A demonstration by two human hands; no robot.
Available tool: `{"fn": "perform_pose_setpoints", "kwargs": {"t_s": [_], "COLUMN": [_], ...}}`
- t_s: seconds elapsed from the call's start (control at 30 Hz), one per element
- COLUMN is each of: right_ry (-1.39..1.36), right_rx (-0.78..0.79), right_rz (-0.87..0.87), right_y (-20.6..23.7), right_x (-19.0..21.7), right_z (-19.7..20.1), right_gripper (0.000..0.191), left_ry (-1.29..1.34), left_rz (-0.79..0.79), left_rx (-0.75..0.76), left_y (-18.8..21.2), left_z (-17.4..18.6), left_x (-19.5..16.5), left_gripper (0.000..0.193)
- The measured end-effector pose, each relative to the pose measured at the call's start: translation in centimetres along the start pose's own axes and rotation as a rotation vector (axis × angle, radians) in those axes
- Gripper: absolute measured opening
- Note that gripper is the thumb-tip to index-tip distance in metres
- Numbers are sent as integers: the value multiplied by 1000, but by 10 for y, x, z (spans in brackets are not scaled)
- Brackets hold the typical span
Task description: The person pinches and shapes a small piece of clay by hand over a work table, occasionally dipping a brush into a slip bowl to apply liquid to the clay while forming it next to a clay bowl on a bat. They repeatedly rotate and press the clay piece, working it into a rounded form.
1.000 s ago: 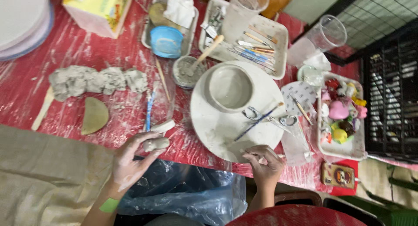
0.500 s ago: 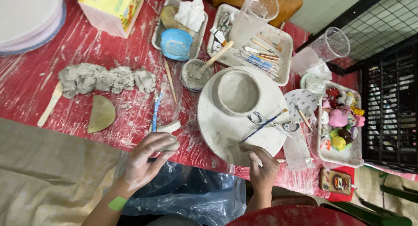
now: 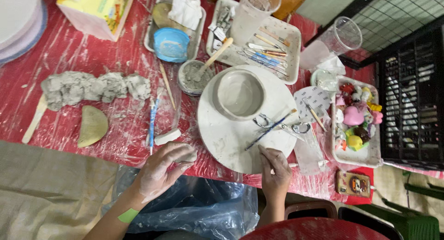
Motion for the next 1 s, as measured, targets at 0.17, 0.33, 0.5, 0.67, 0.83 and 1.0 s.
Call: {"fn": "perform_pose_setpoints", "kwargs": {"t_s": [0.17, 0.33, 0.5, 0.67, 0.83, 1.0], "right_ry": [14, 60, -45, -154, -177, -102], "right_rx": [-49, -74, -9, -38, 42, 44], "right_rz": [-172, -163, -103, -67, -117, -262], "right_y": [4, 7, 11, 10, 11, 13], "right_x": [-12, -18, -11, -9, -11, -22], "right_z": [18, 29, 24, 23, 8, 0], "right_gripper": [17, 15, 23, 16, 10, 18], "left_ry": [-93, -154, -438, -435, -393, -378], "left_rz": [-27, -85, -164, -124, -148, -175], "left_rx": [-14, 98, 243, 274, 249, 220], "left_y": [-16, -36, -54, -60, -57, -53], "left_z": [-18, -46, -76, -82, -78, -75], "left_x": [-5, -16, -21, -17, -17, -18], "left_gripper": [63, 53, 44, 50, 61, 58]}}
Point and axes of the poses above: each hand's wrist, its own y-axis away from the middle knuckle, its own z-axis out of the back of the hand, x = y × z, the point moved 9 cm from there along -y, towards the middle knuckle, and after that the axes turned 4 degrees about -z, right-handed, at the moved point
